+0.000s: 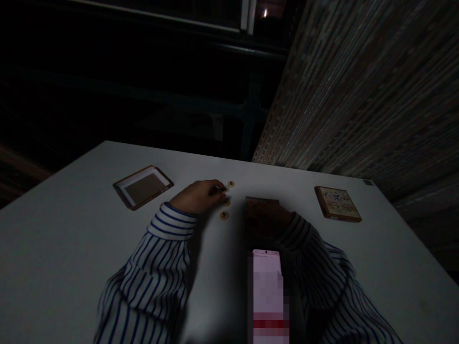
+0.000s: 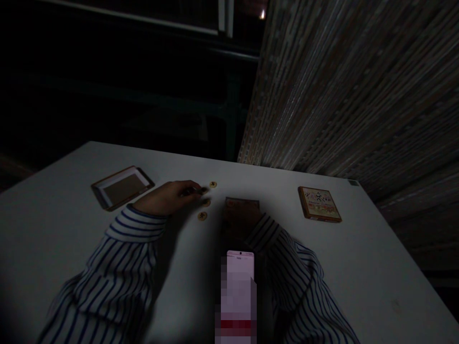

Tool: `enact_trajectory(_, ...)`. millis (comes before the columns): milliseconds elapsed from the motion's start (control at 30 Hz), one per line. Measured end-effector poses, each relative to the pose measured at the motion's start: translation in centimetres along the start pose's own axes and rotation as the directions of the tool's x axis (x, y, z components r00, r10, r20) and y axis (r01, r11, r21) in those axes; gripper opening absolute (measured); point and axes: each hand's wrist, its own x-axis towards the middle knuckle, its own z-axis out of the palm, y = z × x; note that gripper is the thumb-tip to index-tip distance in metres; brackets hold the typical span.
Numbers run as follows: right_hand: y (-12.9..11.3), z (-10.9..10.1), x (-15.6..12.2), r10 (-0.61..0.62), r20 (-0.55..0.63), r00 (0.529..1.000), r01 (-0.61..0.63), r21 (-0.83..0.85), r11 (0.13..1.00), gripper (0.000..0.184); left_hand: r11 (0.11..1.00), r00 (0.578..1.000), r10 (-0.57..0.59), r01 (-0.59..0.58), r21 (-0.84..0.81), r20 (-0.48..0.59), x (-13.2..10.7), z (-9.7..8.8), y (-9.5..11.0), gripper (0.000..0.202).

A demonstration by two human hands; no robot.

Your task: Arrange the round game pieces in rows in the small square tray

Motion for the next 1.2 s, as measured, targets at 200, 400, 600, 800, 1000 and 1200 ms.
enact_trajectory(200, 0.2, 0.6, 0.1, -0.045, -0.040, 0.998, 0.044, -0.027, 0.999, 0.027, 1.000, 1.000, 0.015, -0.015, 0.002, 0.004, -0.1, 0.0, -0.1, 0.039)
enact_trajectory(400, 0.1, 0.3, 0.1, -0.031, -0.018, 0.999, 0.031, -0.030, 0.999, 0.024, 1.000, 1.000, -0.007, 0.007, -0.012, -0.009, -0.1, 0.0, 0.1, 0.038)
enact_trajectory(600, 0.2, 0.5, 0.1, -0.037, -0.027, 0.999, 0.035, -0.041, 0.999, 0.024, 1.000, 1.000, 0.001, -0.001, -0.021, -0.003, 0.0, 0.1, -0.2, 0.039)
enact_trajectory(800, 0.9, -0.7, -0.6, -0.009, -0.054, 0.999, 0.008, -0.025, 1.000, 0.023, 1.000, 1.000, -0.007, 0.007, 0.001, -0.003, -0.1, -0.1, -0.2, 0.037)
enact_trajectory(1000, 2.2, -2.9, -2.0, 0.082, -0.258, 0.963, -0.094, -0.032, 0.995, 0.024, 1.000, 1.000, 0.002, -0.002, 0.013, -0.010, -0.2, -0.4, 0.0, 0.038)
enact_trajectory(1200, 2.5, -3.1, -2.4, 0.071, -0.295, 0.953, -0.082, -0.025, 0.996, 0.024, 0.999, 0.999, -0.040, 0.041, 0.036, -0.010, -0.2, -0.5, -0.1, 0.037)
